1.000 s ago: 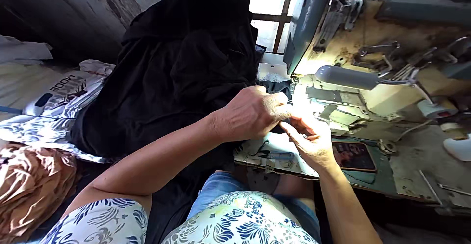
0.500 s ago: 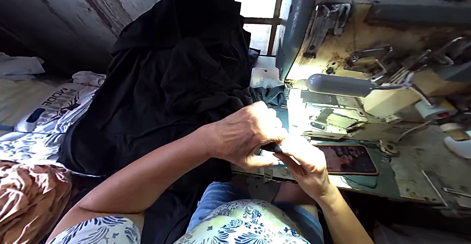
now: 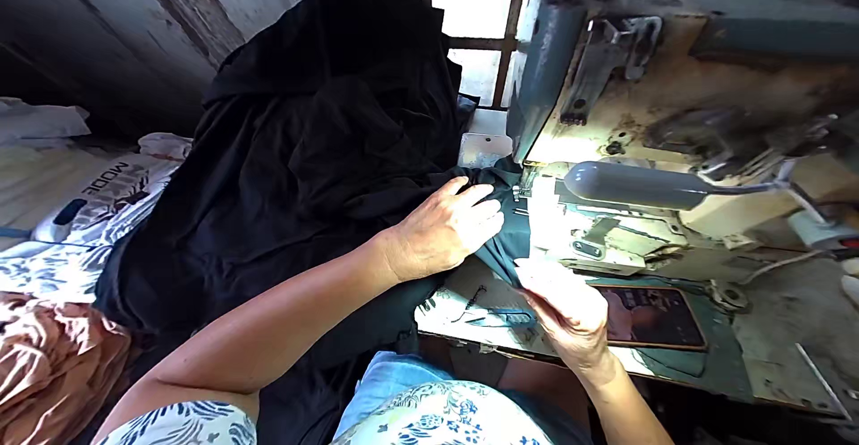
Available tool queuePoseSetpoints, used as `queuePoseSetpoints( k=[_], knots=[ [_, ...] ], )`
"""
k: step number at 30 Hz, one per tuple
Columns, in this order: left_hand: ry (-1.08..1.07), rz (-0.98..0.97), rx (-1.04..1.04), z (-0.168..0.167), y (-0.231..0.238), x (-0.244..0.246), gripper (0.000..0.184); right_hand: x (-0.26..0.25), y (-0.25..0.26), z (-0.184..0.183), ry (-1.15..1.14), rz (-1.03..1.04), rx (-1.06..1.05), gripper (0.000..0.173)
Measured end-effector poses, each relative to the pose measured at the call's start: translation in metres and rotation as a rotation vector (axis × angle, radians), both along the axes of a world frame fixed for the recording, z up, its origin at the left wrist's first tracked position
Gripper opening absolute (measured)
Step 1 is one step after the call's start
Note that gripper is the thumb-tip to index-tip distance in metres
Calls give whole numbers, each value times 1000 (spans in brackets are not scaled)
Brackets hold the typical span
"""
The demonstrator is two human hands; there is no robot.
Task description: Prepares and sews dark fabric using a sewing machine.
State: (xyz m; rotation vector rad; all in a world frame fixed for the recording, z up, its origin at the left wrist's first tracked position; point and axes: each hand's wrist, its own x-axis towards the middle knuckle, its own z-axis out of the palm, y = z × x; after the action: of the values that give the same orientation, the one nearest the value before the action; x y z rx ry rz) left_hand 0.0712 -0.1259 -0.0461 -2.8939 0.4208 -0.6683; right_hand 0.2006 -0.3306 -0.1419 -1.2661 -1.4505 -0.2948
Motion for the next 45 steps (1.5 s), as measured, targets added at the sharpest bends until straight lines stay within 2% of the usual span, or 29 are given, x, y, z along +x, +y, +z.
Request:
queuePoseSetpoints(
  k=[4,7,9,12,14,18,20,23,26,28,31,33,38,41,45],
  knots=[
    [131,133,-67,9,8,21,29,9,15,8,8,-44,46,16],
    [145,188,-62,15,12,34,30,17,25,14,-6,-83,52,16],
    [125,137,-34,22,3,33,23,19,29,18,-14,-127,10,15],
    [132,-53,-76,29,-9,31,18,18,31,27,-65,-213,-65,16],
    [170,-48,-82,32,1,33,36,17,32,33,-134,-294,-119,18],
    [213,223,-18,48,54,31,61,19,35,45,-175,-356,-183,17],
    [255,193,-59,54,57,17,50,17,35,49,-170,-366,-204,16],
    [292,-2,-262,60,42,-7,31,14,35,57,-127,-309,-279,14],
    [310,12,-402,74,22,-24,39,25,36,73,-5,-130,-426,28],
    [242,64,-343,72,19,-29,36,34,40,81,32,-20,-491,35],
    [129,202,-179,61,31,-30,15,38,41,84,7,17,-510,26],
    [27,234,-109,55,29,-29,11,37,41,80,11,-14,-471,24],
    [-298,8,26,26,24,-18,22,31,43,75,72,-82,-401,23],
    [-382,-32,-17,22,28,-17,20,31,44,77,51,-62,-398,23],
    [-354,-7,-231,21,27,-16,13,32,48,78,57,-42,-402,23]
  ],
)
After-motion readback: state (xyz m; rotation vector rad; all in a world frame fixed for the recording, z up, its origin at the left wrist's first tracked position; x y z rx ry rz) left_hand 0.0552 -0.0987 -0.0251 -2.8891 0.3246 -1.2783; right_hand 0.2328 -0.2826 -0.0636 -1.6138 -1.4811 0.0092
